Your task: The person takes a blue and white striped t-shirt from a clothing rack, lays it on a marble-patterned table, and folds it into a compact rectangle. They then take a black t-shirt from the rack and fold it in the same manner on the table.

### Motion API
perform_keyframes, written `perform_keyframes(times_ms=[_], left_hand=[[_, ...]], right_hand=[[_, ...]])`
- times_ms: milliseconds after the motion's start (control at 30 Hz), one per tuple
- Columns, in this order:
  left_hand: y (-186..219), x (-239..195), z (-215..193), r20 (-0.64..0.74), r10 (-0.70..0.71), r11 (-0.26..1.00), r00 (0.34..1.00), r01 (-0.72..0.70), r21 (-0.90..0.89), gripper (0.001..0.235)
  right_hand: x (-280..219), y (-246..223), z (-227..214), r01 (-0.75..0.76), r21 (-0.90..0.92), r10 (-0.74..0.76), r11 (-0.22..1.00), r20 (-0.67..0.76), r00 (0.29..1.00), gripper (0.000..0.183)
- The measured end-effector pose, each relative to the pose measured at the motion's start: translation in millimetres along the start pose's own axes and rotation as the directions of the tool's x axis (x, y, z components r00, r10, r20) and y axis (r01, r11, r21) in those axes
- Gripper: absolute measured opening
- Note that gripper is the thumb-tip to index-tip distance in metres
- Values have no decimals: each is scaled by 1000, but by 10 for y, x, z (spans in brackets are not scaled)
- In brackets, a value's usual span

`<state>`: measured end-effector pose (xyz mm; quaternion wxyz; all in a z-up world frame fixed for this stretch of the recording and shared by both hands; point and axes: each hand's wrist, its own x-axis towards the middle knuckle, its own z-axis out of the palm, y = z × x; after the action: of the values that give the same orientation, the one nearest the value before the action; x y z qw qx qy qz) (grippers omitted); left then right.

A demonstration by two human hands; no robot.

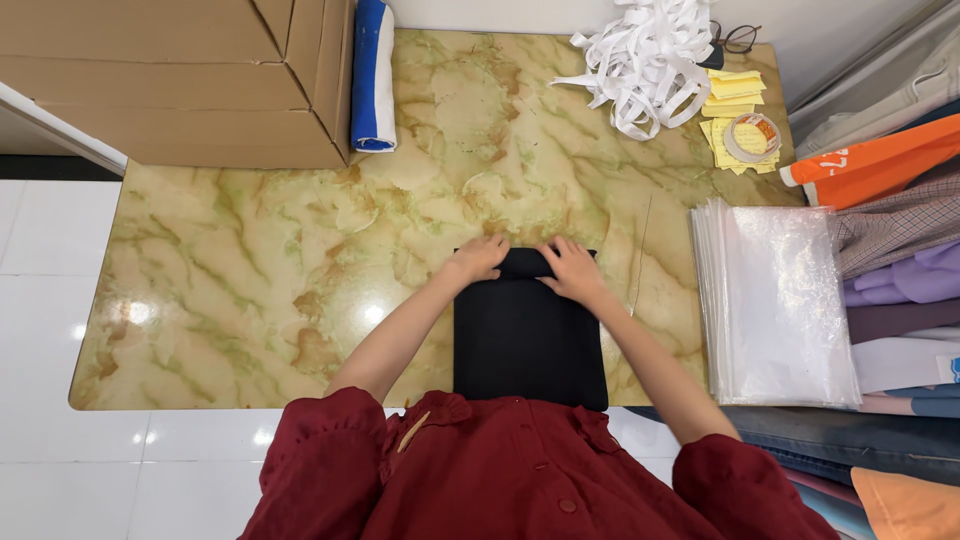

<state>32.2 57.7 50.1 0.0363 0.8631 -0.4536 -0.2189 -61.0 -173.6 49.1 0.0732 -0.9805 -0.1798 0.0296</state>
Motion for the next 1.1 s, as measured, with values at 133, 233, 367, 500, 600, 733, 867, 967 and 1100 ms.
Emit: perform_keyframes(times_ms=[133, 233, 367, 500, 600, 733, 867, 967, 1100], left_hand=[[95, -73, 451, -192, 16, 976, 981, 26, 216, 50], [252, -274, 561, -591, 163, 876, 790, 160, 455, 21], [382, -429, 315, -253, -39, 985, 967, 80, 153, 66], [455, -505, -25, 4, -79, 980, 997, 78, -182, 73], [362, -275, 419, -179, -16, 997, 984, 29, 73, 56], [470, -363, 636, -353, 101, 935, 930, 33, 354, 57], [636, -503, 469, -432, -5, 972, 902, 106, 210, 48], [438, -495, 125, -52, -122, 986, 991, 115, -117, 75], [4, -359, 154, 75, -155, 968, 985, 167, -187, 75]], right_hand=[[73, -134, -553, -85, 226, 18, 970, 282, 959, 74], [118, -140, -372, -117, 243, 12, 963, 393, 919, 77], [-53, -268, -25, 106, -138, -94, 985, 87, 992, 68], [-273, -285, 431, 84, -429, -205, 900, -244, 948, 79], [-266, -474, -2, 74, -251, -109, 965, -129, 986, 80], [-204, -427, -294, -1, 116, -21, 993, 194, 981, 75], [-183, -379, -212, -22, 104, -2, 994, 229, 973, 71], [-164, -431, -303, 37, 22, -40, 999, 167, 985, 63], [-58, -219, -127, 59, -8, -58, 998, 135, 989, 71]])
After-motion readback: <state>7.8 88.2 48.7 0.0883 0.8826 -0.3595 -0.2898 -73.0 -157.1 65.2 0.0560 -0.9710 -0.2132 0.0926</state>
